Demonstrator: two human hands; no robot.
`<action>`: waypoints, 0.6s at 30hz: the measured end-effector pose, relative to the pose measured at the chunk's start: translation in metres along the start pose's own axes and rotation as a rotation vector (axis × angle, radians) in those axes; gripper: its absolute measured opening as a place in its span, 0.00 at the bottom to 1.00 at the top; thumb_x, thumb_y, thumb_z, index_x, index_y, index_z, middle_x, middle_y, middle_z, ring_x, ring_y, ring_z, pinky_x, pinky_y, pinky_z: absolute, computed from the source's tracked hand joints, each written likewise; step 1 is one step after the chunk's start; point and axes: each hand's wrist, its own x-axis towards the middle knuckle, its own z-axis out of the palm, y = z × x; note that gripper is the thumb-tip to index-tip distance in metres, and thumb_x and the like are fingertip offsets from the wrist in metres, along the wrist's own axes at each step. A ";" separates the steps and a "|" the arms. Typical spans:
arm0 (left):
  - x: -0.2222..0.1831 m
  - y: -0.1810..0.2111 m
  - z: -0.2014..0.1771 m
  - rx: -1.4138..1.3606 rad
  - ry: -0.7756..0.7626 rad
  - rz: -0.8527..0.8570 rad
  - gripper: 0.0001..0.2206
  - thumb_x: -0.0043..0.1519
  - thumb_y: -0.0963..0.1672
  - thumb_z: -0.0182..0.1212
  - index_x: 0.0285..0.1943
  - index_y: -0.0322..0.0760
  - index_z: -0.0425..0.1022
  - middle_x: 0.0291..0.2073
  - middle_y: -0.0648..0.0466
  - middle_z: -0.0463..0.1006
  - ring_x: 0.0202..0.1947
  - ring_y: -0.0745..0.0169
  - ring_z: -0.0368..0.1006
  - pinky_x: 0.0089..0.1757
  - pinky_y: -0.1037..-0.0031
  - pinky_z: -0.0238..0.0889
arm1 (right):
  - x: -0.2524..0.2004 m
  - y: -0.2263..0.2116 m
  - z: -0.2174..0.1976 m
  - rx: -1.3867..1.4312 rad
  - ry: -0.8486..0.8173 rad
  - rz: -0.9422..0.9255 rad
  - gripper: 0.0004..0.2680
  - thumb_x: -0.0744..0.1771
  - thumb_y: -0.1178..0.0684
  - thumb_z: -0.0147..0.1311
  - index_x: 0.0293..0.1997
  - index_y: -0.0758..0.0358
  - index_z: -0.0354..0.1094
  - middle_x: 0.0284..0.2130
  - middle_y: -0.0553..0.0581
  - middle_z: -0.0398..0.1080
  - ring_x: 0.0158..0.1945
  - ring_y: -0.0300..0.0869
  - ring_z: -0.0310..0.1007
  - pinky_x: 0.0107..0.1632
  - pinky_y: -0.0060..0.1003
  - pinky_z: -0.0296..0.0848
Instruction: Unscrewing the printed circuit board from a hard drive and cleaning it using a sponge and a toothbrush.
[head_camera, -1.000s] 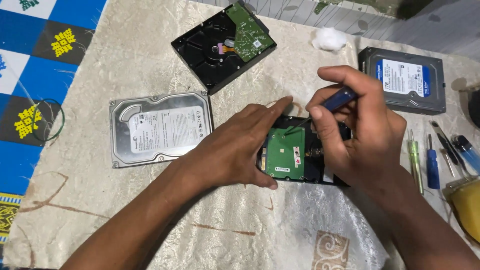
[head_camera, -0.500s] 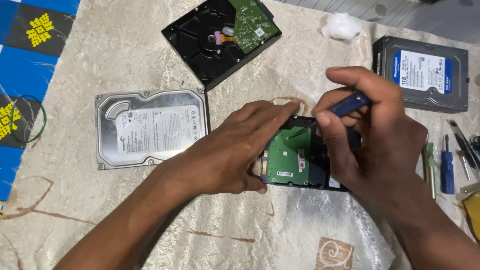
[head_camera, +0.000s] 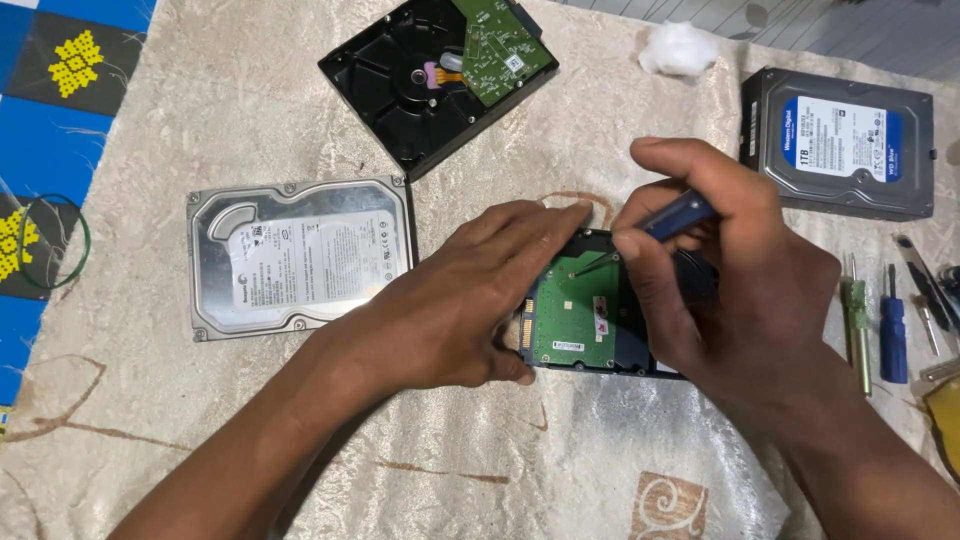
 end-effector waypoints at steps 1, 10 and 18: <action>0.000 0.001 0.000 -0.002 -0.002 -0.001 0.66 0.42 0.46 0.88 0.80 0.35 0.31 0.79 0.42 0.46 0.75 0.38 0.43 0.65 0.54 0.47 | 0.002 -0.003 0.001 0.001 -0.001 0.002 0.16 0.73 0.53 0.47 0.64 0.78 0.56 0.39 0.59 0.75 0.37 0.40 0.77 0.37 0.29 0.75; -0.001 0.002 -0.001 0.025 -0.025 -0.023 0.65 0.43 0.47 0.88 0.80 0.36 0.31 0.78 0.40 0.47 0.75 0.35 0.41 0.65 0.52 0.44 | -0.008 0.009 0.009 -0.182 0.084 -0.071 0.14 0.73 0.55 0.58 0.63 0.76 0.64 0.53 0.70 0.78 0.43 0.47 0.81 0.36 0.32 0.71; -0.001 -0.001 0.000 0.019 -0.009 0.010 0.63 0.44 0.47 0.87 0.80 0.34 0.35 0.78 0.41 0.47 0.75 0.36 0.41 0.65 0.55 0.44 | -0.009 -0.003 -0.003 -0.197 0.092 -0.124 0.14 0.72 0.53 0.69 0.62 0.65 0.70 0.44 0.67 0.71 0.41 0.50 0.71 0.39 0.40 0.67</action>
